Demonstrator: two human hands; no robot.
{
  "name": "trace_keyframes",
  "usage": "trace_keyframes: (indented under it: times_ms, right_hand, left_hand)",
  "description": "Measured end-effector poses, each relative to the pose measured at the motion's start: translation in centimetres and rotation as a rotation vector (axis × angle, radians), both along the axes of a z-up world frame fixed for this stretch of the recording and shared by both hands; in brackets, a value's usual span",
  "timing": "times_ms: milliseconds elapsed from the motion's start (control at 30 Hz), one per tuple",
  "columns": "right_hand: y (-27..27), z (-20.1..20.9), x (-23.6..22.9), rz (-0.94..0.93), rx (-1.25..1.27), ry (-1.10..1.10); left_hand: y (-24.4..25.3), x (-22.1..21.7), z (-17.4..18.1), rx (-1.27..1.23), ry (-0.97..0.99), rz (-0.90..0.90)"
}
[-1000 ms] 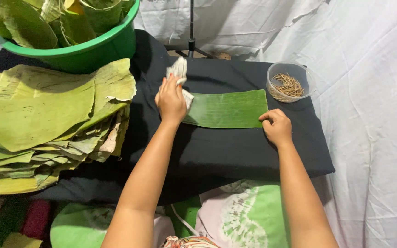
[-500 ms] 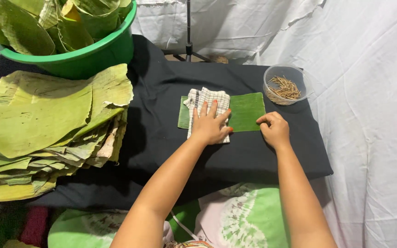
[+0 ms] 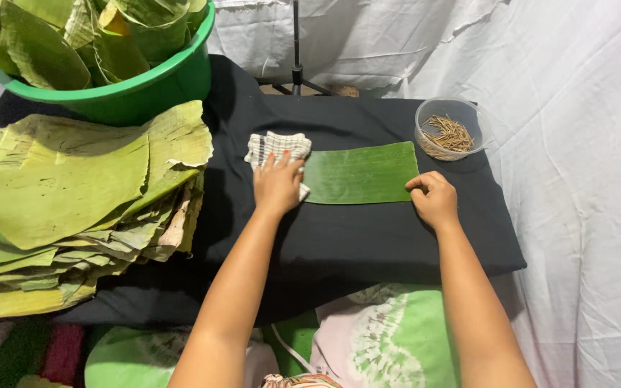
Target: Cleaning and folding banana leaves into cone shapes for food wrapping.
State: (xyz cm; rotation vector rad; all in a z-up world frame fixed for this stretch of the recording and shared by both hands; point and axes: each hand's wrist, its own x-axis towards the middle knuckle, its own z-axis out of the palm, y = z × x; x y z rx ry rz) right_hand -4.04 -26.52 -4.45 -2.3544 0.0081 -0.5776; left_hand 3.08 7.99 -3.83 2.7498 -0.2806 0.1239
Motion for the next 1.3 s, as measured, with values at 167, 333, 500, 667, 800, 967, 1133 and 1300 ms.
trace_keyframes:
  times_ms: [167,333,500,667,800,967,1133,1300]
  right_hand:
    - [0.1,0.0,0.0,-0.01,-0.003,-0.004]
    - [-0.1,-0.4,0.2,0.006,0.003,-0.015]
    - [-0.3,-0.4,0.1,0.009,-0.007,-0.023]
    - [-0.1,-0.2,0.1,-0.011,0.004,-0.016]
    - [-0.3,-2.3,1.0,-0.048,-0.21,-0.203]
    - [8.0,3.6,0.2,0.042,-0.492,-0.189]
    - [16.3,2.8,2.3,0.167,-0.463,0.163]
    - [19.0,3.7,2.4,0.069,-0.481,0.491]
  left_hand:
    - [-0.2,0.0,0.0,-0.331,-0.37,0.071]
    - [-4.7,-3.2,5.0,-0.534,-0.367,0.014]
    - [-7.3,-4.6,7.0,-0.312,-0.189,-0.206]
    - [-0.5,-1.4,0.4,0.153,-0.031,-0.047]
    - [2.6,-2.0,1.4,0.17,0.119,0.001]
    - [2.4,-2.5,1.9,0.138,0.142,0.005]
    - [2.5,-2.6,2.4,0.136,0.137,0.008]
    - [3.0,-2.3,1.1,0.098,0.091,0.003]
